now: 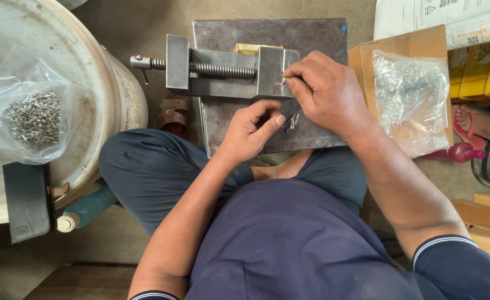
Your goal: The person sits cross-legged on the floor and uses a metal vise to assemble small metal pins. They pick up individual pins, place them into the vise, and tighten the screw mechanism to secure them. The person occasionally adjusts the vise and handles the pins with both hands.
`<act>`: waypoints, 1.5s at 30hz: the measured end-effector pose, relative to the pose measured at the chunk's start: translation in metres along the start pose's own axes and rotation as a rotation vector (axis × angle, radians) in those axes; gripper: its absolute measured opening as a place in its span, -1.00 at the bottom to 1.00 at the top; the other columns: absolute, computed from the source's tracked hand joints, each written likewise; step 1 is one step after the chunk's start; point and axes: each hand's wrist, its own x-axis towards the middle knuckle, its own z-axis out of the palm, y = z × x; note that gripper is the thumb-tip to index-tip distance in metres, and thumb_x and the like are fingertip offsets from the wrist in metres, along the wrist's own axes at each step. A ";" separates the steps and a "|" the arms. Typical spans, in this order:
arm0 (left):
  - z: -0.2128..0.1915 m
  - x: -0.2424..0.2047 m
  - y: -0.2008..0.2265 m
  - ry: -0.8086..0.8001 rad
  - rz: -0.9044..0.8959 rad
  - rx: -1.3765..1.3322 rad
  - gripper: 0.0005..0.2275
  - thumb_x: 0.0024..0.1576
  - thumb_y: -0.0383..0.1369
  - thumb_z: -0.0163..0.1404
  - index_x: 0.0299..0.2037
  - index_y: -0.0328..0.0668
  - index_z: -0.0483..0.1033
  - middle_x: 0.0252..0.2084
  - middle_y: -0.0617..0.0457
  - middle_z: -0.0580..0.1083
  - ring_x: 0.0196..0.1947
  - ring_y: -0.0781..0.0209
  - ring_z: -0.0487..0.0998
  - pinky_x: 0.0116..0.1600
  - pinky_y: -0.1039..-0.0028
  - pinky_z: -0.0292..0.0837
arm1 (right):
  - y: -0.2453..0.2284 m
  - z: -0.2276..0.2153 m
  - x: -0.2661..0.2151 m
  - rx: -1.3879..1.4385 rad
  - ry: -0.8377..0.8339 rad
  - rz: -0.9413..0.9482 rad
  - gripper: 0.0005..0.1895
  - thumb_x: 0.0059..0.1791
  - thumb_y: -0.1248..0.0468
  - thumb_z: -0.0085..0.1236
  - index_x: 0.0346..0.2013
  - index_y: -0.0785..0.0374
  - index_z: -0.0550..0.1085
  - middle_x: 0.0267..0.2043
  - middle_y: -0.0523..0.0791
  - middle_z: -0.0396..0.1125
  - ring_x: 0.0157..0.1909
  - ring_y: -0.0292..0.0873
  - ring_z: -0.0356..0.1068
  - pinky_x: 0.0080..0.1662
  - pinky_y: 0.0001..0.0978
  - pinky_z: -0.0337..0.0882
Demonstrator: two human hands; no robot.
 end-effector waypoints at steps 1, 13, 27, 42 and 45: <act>0.000 0.001 0.002 0.005 0.010 0.040 -0.78 0.28 -0.39 0.09 0.03 -0.38 0.50 -0.32 0.15 0.50 -0.31 0.48 0.44 -0.18 0.59 0.44 | 0.002 -0.001 -0.002 -0.010 0.011 -0.003 -0.92 0.12 0.37 0.25 -0.10 0.26 0.54 -0.19 -0.05 0.42 -0.24 -0.04 0.44 -0.23 -0.26 0.41; 0.000 -0.001 -0.014 0.010 0.064 -0.056 -0.85 0.35 -0.45 0.03 0.02 -0.39 0.49 -0.28 0.12 0.51 -0.27 0.43 0.48 -0.12 0.58 0.44 | 0.033 0.030 -0.098 0.204 0.031 0.421 -0.89 0.10 0.36 0.23 -0.09 0.31 0.57 -0.27 -0.11 0.38 -0.41 -0.30 0.29 -0.32 -0.48 0.31; 0.002 -0.003 -0.008 0.031 0.076 0.123 -0.91 0.32 -0.43 0.11 -0.10 -0.31 0.53 -0.38 0.11 0.45 -0.39 0.42 0.37 -0.27 0.55 0.34 | 0.027 0.043 -0.099 -0.057 -0.025 0.187 -0.95 0.04 0.34 0.27 -0.26 0.23 0.54 -0.33 -0.13 0.39 -0.36 -0.16 0.41 -0.31 -0.34 0.35; 0.002 0.002 0.008 -0.144 0.218 0.416 -0.89 0.27 -0.36 0.04 -0.21 -0.22 0.56 -0.36 -0.02 0.53 -0.29 -0.04 0.53 -0.17 0.25 0.42 | 0.019 0.055 -0.096 1.145 0.029 0.805 -0.95 0.10 0.38 0.10 -0.14 0.27 0.46 -0.30 -0.18 0.40 -0.36 -0.37 0.32 -0.31 -0.59 0.33; 0.002 0.002 0.007 -0.148 0.197 0.387 -0.88 0.28 -0.34 0.04 -0.19 -0.20 0.56 -0.36 0.00 0.54 -0.28 -0.01 0.55 -0.17 0.27 0.43 | 0.012 0.043 -0.091 0.511 0.018 0.411 -0.91 0.09 0.36 0.21 -0.16 0.33 0.50 -0.30 -0.16 0.38 -0.31 -0.29 0.29 -0.25 -0.48 0.33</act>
